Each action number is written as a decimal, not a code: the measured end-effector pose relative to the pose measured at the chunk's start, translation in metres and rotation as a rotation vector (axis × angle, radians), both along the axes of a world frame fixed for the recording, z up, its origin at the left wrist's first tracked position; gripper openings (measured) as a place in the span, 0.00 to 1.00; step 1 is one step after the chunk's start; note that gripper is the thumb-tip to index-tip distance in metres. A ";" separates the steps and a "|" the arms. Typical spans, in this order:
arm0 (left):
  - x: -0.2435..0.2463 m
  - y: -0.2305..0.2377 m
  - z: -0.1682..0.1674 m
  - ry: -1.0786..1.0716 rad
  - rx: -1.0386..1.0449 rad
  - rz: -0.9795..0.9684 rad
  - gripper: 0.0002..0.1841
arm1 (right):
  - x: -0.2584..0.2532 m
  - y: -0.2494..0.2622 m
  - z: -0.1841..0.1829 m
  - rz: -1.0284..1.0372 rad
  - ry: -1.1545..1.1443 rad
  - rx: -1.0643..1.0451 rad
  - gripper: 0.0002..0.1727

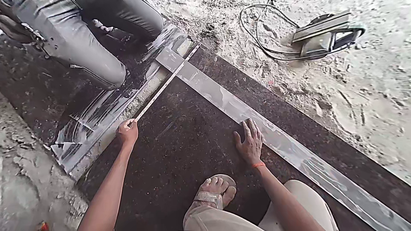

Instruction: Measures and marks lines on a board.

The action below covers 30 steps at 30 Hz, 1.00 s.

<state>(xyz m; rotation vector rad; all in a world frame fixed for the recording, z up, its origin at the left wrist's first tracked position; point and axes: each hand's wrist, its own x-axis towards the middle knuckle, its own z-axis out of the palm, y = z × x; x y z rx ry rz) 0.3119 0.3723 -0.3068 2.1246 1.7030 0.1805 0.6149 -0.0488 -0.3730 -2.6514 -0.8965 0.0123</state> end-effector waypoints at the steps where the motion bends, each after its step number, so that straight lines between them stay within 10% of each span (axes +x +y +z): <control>1: -0.002 -0.002 -0.002 0.012 0.015 -0.020 0.16 | 0.000 -0.001 0.000 0.000 -0.006 0.008 0.38; 10: 0.011 -0.029 0.010 -0.015 -0.137 -0.045 0.15 | -0.009 0.017 0.025 0.005 0.155 0.084 0.36; 14: 0.051 -0.130 0.039 -0.188 -0.416 -0.207 0.14 | -0.074 0.077 0.088 0.104 0.827 0.268 0.29; 17: 0.079 -0.216 0.051 -0.273 -0.449 -0.260 0.10 | -0.116 0.118 0.104 -0.196 1.187 0.661 0.23; 21: 0.079 -0.271 0.051 -0.303 -0.355 -0.274 0.09 | -0.116 0.122 0.113 -0.650 1.079 0.984 0.22; 30: 0.042 -0.270 0.061 -0.238 -0.591 -0.379 0.08 | -0.070 0.090 0.125 -0.866 1.111 1.111 0.19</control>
